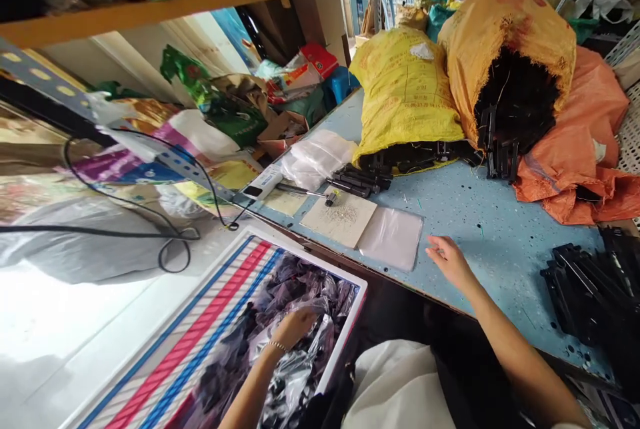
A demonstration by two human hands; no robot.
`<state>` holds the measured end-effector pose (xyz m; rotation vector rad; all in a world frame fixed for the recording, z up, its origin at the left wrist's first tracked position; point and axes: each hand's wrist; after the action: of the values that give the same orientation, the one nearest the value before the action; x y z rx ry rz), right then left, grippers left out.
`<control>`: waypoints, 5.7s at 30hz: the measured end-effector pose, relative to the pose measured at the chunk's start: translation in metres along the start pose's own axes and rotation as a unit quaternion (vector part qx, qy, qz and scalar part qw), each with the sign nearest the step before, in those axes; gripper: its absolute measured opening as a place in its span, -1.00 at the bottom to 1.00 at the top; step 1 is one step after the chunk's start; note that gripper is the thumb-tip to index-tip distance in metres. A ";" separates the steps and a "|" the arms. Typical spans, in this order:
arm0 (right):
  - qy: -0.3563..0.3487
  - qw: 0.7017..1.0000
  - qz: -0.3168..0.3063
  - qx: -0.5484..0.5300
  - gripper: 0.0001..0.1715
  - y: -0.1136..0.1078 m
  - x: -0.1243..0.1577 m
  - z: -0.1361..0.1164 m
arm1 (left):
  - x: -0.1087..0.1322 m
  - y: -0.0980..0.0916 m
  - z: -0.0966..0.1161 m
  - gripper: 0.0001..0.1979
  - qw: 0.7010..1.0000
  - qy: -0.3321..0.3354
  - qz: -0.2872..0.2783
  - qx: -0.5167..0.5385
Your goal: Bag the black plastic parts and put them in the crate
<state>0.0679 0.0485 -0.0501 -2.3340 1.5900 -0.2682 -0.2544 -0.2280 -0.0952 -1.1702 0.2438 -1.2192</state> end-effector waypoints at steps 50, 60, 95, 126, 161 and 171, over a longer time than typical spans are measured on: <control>0.181 0.951 -0.014 -0.250 -0.64 -0.052 0.074 -0.020 | -0.060 -0.003 0.333 -0.51 0.804 0.215 -0.139 0.537; -0.301 0.918 0.075 0.248 -0.58 -0.086 0.027 -0.053 | -0.019 -0.003 0.316 -0.57 0.882 0.253 -0.107 0.384; -0.116 0.979 -0.077 0.147 -0.49 -0.086 0.017 -0.080 | -0.031 -0.006 0.298 -0.54 0.891 0.250 -0.049 0.376; -0.133 0.926 0.064 0.348 -0.58 -0.070 -0.163 -0.020 | -0.072 0.094 0.328 -0.73 0.938 0.251 0.119 0.207; -0.506 0.802 0.020 0.315 -0.44 -0.069 0.010 -0.051 | -0.058 0.005 0.337 -0.36 0.699 -0.037 -0.147 0.698; -0.018 0.992 -0.106 0.062 -0.36 -0.026 0.030 -0.039 | -0.057 0.014 0.323 -0.39 0.788 0.177 0.175 0.564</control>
<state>0.0891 0.0234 -0.0055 -2.3979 1.2712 -0.3590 -0.0432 -0.0006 0.0129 0.1620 -0.0241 -0.9588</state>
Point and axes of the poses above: each hand's wrist, its own x-axis away from the middle knuckle, its own y-axis out of the palm, z = x × y, and after that the axes turned 7 degrees about z, right-handed
